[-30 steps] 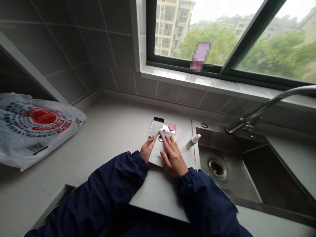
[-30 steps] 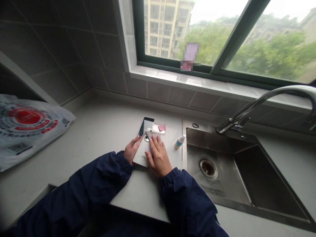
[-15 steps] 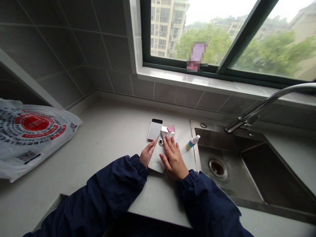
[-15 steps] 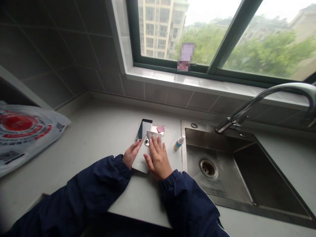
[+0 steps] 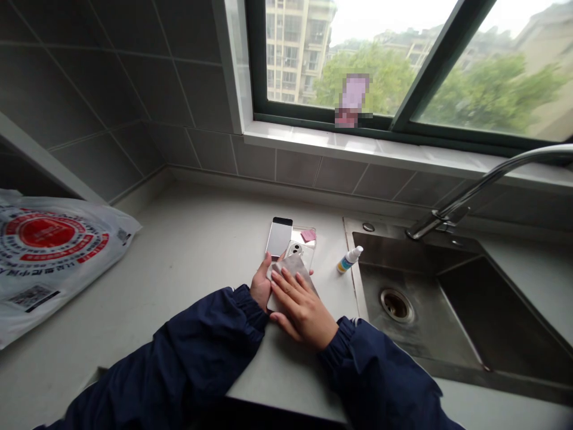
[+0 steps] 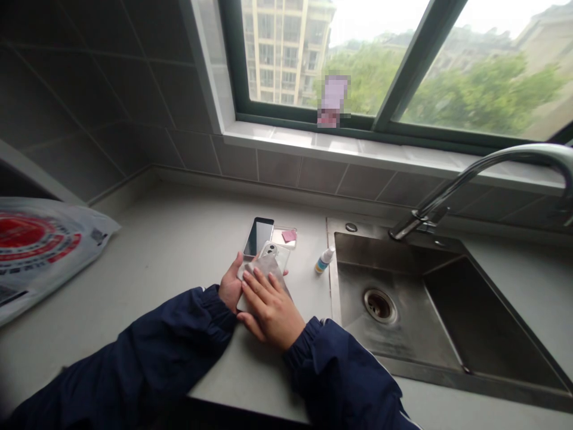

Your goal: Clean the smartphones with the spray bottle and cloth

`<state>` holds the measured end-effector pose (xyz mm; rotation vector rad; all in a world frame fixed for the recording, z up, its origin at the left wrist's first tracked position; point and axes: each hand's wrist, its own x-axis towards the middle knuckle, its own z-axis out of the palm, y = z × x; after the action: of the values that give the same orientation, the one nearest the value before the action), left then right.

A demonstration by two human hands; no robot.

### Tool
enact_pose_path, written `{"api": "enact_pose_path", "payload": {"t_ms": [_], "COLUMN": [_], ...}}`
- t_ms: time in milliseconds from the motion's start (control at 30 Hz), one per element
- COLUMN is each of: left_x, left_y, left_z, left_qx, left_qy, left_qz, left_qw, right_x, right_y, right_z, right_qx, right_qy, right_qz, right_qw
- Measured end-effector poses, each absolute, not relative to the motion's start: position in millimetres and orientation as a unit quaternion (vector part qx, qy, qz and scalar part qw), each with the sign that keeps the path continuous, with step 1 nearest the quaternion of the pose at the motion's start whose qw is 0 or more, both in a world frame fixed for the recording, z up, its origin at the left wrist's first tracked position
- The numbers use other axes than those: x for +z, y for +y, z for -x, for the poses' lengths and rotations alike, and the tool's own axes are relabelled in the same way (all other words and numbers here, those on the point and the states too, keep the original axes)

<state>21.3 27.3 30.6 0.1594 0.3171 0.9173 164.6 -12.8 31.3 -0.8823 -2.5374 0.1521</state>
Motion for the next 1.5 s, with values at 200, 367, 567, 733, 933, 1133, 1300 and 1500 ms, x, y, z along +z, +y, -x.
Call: {"api": "enact_pose_path", "payload": {"t_ms": [200, 367, 567, 733, 933, 1133, 1300, 1500], "left_x": [33.5, 36.9, 42.5, 39.7, 38.2, 30.4, 27.6, 28.3], "left_y": [26.2, 28.3, 38.1, 38.9, 30.9, 25.9, 20.2, 16.4], "left_z": [-21.1, -13.6, -0.8, 0.3, -9.7, -18.8, -19.6, -18.9], "left_qx": [0.455, 0.483, 0.501, 0.497, 0.483, 0.427, 0.405, 0.372], "left_qy": [0.176, 0.184, 0.174, 0.170, 0.156, 0.165, 0.157, 0.152], "left_qz": [-0.081, -0.092, -0.108, -0.107, -0.113, -0.139, -0.200, -0.246], "left_qw": [0.869, 0.851, 0.841, 0.844, 0.854, 0.878, 0.878, 0.882], "right_x": [28.8, 26.5, 30.1, 29.7, 29.3, 27.9, 28.0, 31.5], "right_y": [-19.9, -24.2, -24.8, -22.6, -21.0, -13.9, -10.2, -4.8], "right_z": [-165.2, -164.3, -163.8, -163.9, -163.4, -170.7, -174.8, -179.3], "right_qx": [0.042, 0.042, 0.069, 0.081, 0.030, -0.004, -0.025, -0.035], "right_qy": [-0.927, -0.928, -0.945, -0.945, -0.921, -0.885, -0.851, -0.814], "right_qz": [0.299, 0.268, 0.248, 0.267, 0.337, 0.405, 0.455, 0.498], "right_qw": [0.225, 0.254, 0.204, 0.170, 0.194, 0.229, 0.259, 0.295]}}
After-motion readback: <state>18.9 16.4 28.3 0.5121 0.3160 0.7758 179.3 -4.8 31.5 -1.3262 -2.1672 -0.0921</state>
